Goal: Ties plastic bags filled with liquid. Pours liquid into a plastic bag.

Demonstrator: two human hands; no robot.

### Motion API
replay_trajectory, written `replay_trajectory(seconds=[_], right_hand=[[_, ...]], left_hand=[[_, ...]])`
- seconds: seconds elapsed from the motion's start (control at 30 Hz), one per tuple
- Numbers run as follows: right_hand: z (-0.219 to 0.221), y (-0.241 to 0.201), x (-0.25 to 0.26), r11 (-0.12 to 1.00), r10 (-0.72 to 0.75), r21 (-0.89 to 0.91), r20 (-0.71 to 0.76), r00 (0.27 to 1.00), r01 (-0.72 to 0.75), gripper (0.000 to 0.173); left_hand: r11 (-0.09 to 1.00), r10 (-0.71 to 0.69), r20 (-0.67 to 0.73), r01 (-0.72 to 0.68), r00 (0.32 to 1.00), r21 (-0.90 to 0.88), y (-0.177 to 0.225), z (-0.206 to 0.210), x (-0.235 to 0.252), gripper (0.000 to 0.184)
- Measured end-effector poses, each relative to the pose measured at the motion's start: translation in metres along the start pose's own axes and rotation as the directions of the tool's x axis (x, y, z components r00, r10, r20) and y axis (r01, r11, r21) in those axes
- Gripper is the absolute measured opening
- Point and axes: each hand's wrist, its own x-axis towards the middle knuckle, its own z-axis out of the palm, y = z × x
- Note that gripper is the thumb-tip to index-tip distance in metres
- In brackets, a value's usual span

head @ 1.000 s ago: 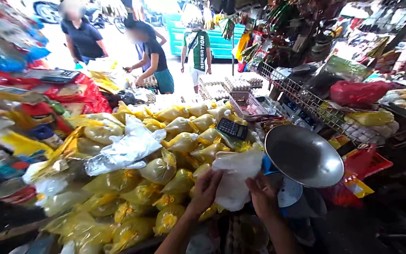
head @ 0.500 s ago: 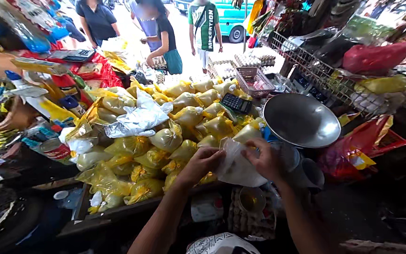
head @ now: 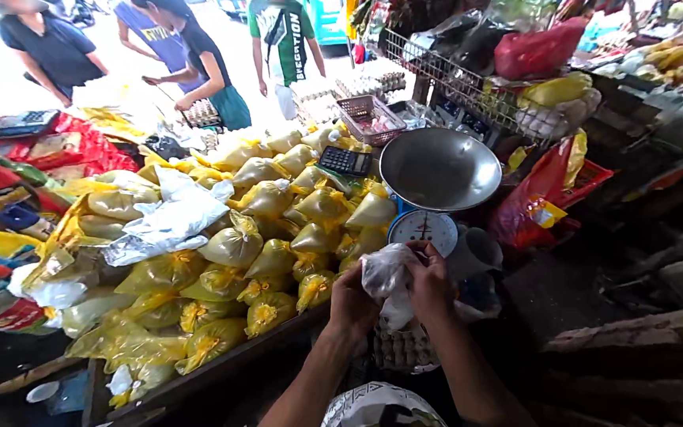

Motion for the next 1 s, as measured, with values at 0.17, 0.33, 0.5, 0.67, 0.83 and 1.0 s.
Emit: replay_trajectory(seconds=[0.17,0.33,0.5,0.67,0.83,1.0], right_hand=[[-0.029,-0.017,-0.001,0.870,0.295,0.317,0.279,0.914,-0.377,0.033],[-0.055,-0.025,-0.005,0.805,0.009,-0.565,0.315,0.949,0.180,0.072],[-0.065,0.001,-0.022,0.434,-0.253,-0.876,0.106,0.962,0.211,0.068],[-0.072,0.035,-0.051,0.524,-0.118,-0.847,0.024,0.993,0.083,0.058],[-0.069,0.048,-0.059,0.540,-0.063,-0.842,-0.028,0.998,0.011,0.053],[-0.063,0.059,-0.053,0.536,-0.084,-0.843,-0.006,0.996,0.040,0.053]], left_hand=[[0.993,0.041,0.189,-0.061,0.981,0.104,0.013,0.000,0.018,0.038],[0.659,-0.161,0.311,-0.133,0.937,0.740,0.003,-0.005,0.015,0.042],[-0.225,0.263,0.401,-0.349,0.877,0.910,-0.018,-0.050,0.036,0.085],[0.036,0.273,0.265,-0.285,0.925,0.958,-0.044,-0.076,0.012,0.070],[-0.016,0.292,0.186,-0.190,0.938,0.982,-0.049,-0.098,0.005,0.064],[-0.215,0.189,0.212,-0.170,0.959,0.962,-0.043,-0.103,-0.004,0.063]])
